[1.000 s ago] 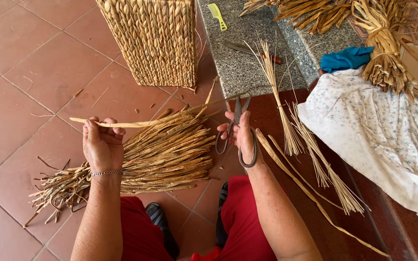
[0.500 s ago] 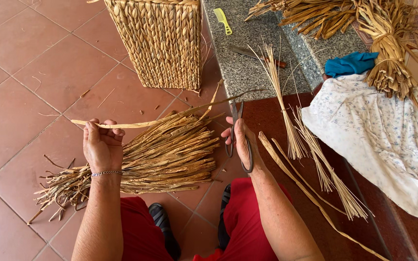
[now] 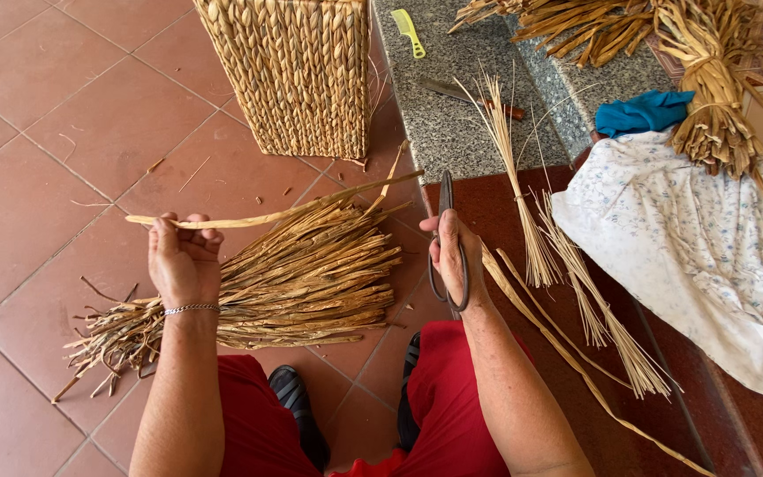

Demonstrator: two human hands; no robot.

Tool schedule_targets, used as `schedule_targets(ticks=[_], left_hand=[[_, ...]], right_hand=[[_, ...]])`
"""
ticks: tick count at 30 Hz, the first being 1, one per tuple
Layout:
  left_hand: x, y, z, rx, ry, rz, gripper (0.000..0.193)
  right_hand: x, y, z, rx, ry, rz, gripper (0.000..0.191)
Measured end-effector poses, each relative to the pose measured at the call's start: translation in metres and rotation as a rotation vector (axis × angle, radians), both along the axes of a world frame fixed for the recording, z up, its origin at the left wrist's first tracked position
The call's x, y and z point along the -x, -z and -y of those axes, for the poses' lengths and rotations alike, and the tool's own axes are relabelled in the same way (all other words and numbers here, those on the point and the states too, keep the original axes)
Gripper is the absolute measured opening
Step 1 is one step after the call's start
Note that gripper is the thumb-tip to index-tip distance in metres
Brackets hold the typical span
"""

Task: The person sits on a tiled floor and uses shears to trim and split dried plant stalks from a bundle. They repeatedly pick up stalks, cut them, and place the trimmed pieces aside, continuing the process throughout the clip.

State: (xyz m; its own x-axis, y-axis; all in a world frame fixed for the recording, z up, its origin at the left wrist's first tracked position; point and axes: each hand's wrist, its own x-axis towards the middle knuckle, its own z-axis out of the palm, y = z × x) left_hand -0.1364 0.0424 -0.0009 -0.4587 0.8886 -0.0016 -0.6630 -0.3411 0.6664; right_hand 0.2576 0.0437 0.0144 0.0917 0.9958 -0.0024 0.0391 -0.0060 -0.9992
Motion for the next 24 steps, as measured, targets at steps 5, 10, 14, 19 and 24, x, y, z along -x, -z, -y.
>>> schedule_targets(ticks=[5,10,14,19,24], left_hand=[[-0.025,0.010,-0.003,0.067,0.039,-0.016,0.023],[-0.063,0.029,-0.014,0.117,0.186,0.020,0.022],[-0.106,0.034,-0.019,0.118,0.337,0.030,0.019],[-0.159,0.032,-0.018,0.289,0.602,-0.163,0.021],[-0.183,0.059,-0.021,0.432,0.740,-0.490,0.039]], right_hand=[[0.014,0.001,-0.001,-0.226,0.006,-0.141,0.050],[0.015,-0.002,-0.001,-0.015,0.044,-0.353,0.046],[-0.005,-0.004,-0.002,-0.060,0.131,-0.596,0.031],[-0.087,0.005,-0.001,-0.085,0.491,-0.581,0.022],[-0.184,0.063,0.037,-0.190,0.742,-0.493,0.026]])
